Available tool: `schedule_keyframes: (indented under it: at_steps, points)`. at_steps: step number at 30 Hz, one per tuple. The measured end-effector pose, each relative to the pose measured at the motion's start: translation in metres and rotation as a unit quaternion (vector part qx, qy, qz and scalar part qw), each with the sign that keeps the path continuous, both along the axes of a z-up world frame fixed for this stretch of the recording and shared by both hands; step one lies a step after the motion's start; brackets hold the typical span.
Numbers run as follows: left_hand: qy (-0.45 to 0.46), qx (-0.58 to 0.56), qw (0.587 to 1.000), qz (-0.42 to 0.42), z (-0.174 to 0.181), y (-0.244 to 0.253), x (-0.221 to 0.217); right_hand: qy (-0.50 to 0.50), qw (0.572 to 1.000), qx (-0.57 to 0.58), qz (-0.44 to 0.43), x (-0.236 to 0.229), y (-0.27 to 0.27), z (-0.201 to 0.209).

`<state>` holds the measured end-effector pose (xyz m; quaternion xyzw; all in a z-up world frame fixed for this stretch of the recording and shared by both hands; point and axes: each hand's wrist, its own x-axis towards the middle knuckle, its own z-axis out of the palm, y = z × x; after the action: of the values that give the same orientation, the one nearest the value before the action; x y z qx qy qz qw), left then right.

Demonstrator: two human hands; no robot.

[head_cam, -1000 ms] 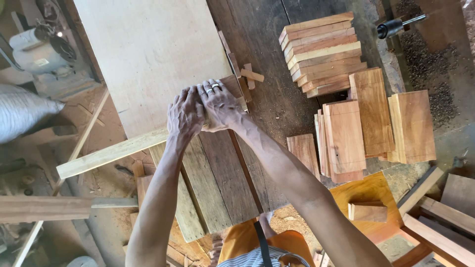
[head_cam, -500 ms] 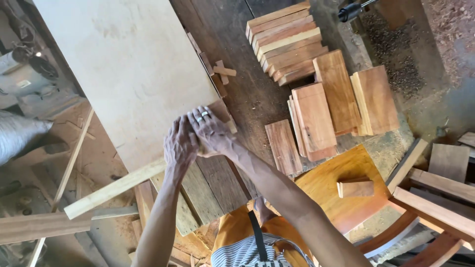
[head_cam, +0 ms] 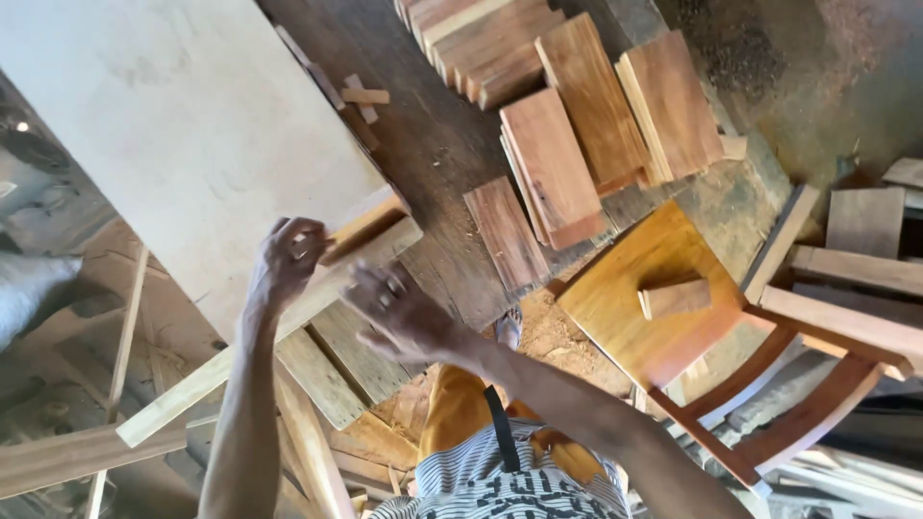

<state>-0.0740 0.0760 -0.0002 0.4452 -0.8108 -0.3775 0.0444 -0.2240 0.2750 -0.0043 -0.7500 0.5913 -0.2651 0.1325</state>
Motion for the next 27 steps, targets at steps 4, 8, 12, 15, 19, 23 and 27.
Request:
schedule_keyframes:
  at_steps: [4,8,12,15,19,23,27]
  points:
    - [0.005,-0.247,0.965,-0.088,0.095,0.053,-0.013,-0.208,0.976,0.060,-0.033,0.015,0.109,-0.021]
    - [-0.020,-0.175,0.983,-0.055,0.072,0.155,-0.031,-0.458,0.845,0.152,-0.231,-0.009,0.152,0.035]
    - [0.127,-0.111,0.981,-0.093,0.056,0.282,-0.089,-0.233,0.907,0.144,-0.319,0.010,0.244,-0.090]
    - [0.076,0.080,0.985,-0.132,0.014,0.332,-0.112,-0.392,0.718,0.189,-0.544,-0.026,0.275,-0.108]
    - [0.163,-0.043,0.980,-0.102,-0.024,0.341,-0.148,-0.534,0.398,0.203,-0.717,-0.120,0.318,-0.163]
    - [0.084,-0.126,0.988,0.021,-0.044,0.304,-0.175,-0.627,0.492,0.121,-0.592,-0.133,0.484,-0.387]
    - [0.017,-0.173,0.977,0.120,-0.055,0.262,-0.215,-0.582,0.456,0.232,-0.632,-0.157,0.483,-0.386]
